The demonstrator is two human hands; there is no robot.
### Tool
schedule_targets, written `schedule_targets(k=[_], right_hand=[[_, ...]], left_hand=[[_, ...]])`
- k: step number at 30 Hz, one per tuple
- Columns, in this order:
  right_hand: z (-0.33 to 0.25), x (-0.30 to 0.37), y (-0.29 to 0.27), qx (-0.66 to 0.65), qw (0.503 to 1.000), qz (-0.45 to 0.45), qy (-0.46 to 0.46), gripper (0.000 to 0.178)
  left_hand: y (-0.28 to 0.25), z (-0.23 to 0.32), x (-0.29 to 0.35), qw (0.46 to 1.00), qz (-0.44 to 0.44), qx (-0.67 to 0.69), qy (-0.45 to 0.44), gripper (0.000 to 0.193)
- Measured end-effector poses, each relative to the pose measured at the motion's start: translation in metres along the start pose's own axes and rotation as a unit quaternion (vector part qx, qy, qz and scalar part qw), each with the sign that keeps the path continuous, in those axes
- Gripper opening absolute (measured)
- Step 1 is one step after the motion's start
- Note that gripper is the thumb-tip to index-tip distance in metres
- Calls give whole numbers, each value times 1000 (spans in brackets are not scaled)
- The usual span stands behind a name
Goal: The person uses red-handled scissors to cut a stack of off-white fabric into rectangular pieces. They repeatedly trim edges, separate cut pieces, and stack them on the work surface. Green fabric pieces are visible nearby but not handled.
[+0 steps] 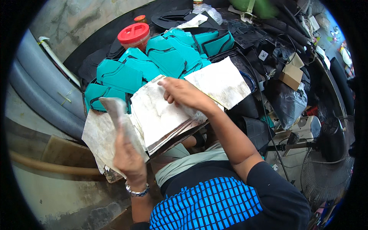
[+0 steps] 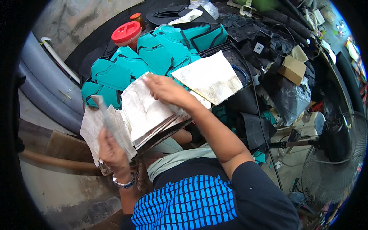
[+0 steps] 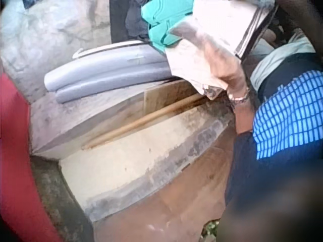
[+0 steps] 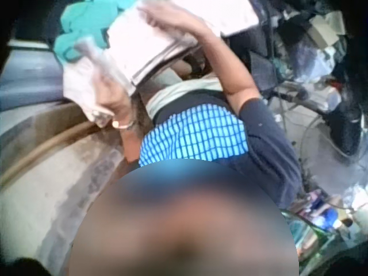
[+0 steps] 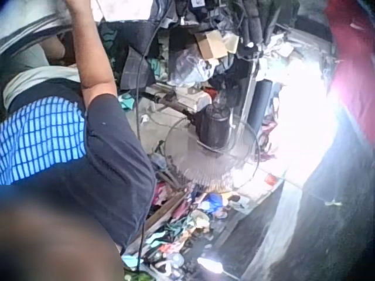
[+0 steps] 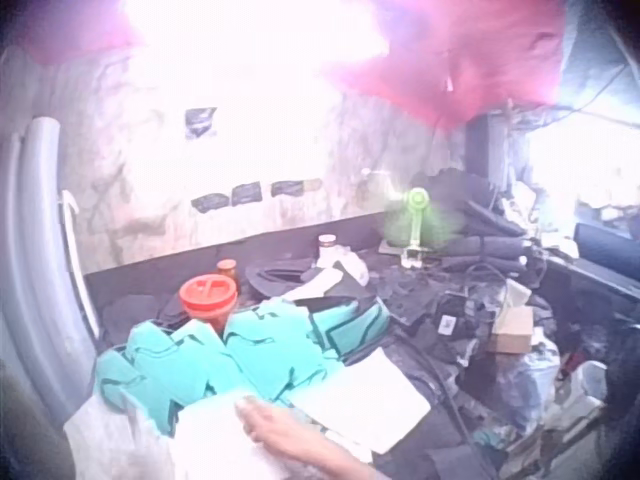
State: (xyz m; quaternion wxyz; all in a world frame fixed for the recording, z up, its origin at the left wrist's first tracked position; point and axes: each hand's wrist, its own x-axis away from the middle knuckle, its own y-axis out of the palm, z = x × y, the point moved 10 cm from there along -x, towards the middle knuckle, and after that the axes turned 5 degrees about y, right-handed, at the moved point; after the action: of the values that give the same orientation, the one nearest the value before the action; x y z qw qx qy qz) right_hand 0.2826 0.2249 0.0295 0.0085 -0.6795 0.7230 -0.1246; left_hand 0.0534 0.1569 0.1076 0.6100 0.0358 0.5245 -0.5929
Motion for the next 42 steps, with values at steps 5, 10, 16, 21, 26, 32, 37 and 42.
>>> schedule_targets(k=[5, 10, 16, 21, 26, 32, 37, 42], right_hand=[[9, 17, -19, -318, 940, -117, 37, 79], [13, 25, -44, -103, 990, -84, 37, 47], [-23, 52, -72, 0, 985, -17, -174, 39], [16, 138, -173, -95, 888, 385, -233, 35], [96, 153, -165, -201, 889, 401, -89, 42], [80, 153, -163, -127, 903, 381, -151, 65], [82, 141, -177, 28, 917, 395, -41, 38], [79, 148, -189, 23, 875, 452, -172, 36]], left_hand=[[73, 87, 17, 909, -229, 52, 345, 36], [89, 103, 37, 860, -296, 51, 412, 28], [78, 79, 33, 882, -298, 22, 365, 32], [26, 13, 16, 962, -233, 13, 141, 55], [4, -30, 60, 927, -369, -61, 19, 72], [7, -42, 78, 934, -351, -63, 20, 66], [3, -44, 78, 930, -362, -61, 8, 64], [-2, -45, 74, 944, -327, -45, 26, 61]])
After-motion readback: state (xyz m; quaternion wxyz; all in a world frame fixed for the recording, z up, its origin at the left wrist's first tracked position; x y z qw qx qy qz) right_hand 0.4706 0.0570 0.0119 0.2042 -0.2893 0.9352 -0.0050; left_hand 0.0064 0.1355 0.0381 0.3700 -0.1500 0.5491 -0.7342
